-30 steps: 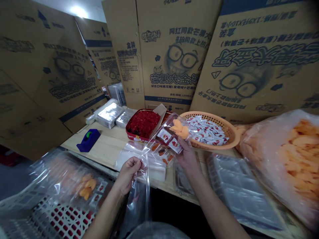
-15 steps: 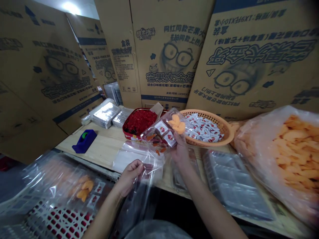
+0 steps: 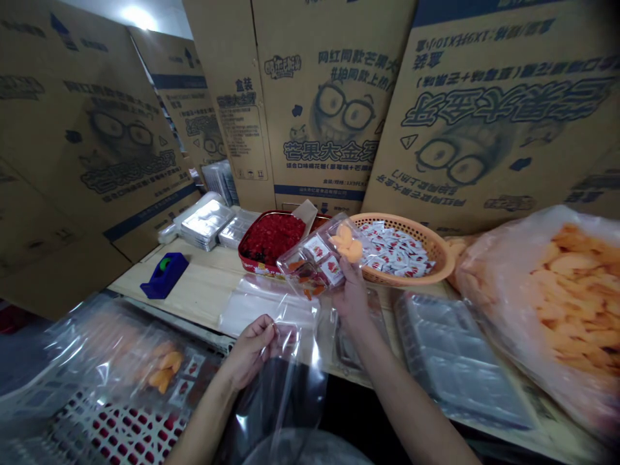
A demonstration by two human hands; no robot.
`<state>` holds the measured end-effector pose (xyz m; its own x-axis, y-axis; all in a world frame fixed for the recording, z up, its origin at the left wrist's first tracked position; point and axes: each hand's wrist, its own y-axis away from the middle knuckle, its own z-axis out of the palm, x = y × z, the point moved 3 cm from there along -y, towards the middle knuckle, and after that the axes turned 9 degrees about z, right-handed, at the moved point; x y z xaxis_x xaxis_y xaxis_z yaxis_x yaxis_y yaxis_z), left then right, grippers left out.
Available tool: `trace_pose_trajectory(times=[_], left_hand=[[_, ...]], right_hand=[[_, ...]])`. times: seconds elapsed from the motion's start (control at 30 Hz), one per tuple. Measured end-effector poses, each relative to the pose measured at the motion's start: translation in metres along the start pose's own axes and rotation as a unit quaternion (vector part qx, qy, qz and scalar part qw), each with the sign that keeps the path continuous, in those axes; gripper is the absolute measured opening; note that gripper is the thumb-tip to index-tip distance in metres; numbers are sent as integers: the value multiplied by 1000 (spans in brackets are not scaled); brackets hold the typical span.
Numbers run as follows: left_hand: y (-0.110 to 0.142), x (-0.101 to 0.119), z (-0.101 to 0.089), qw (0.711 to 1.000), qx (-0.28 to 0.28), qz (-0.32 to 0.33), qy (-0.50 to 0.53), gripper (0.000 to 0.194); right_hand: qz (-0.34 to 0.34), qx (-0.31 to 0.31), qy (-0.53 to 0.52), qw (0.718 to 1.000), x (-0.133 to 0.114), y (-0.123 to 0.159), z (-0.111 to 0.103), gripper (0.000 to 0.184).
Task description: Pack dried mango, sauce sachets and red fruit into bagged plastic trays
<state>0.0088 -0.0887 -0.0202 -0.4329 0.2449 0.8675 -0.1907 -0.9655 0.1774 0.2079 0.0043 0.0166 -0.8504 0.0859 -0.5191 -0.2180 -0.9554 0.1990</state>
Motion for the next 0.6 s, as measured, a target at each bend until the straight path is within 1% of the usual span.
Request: trace_pose_trajectory(times=[0.13, 0.3, 0.43, 0.6], left_hand=[[-2, 0, -4, 1000, 3, 12, 19, 27], [-4, 7, -6, 998, 34, 40, 45, 24], [-4, 10, -1, 996, 4, 41, 80, 19], [-1, 10, 1, 995, -7, 34, 98, 15]], right_hand=[[21, -17, 19, 999, 3, 2, -3, 32], [47, -52, 28, 997, 1, 7, -6, 32], [60, -76, 47, 994, -1, 11, -6, 32], [72, -72, 72, 992, -3, 9, -11, 31]])
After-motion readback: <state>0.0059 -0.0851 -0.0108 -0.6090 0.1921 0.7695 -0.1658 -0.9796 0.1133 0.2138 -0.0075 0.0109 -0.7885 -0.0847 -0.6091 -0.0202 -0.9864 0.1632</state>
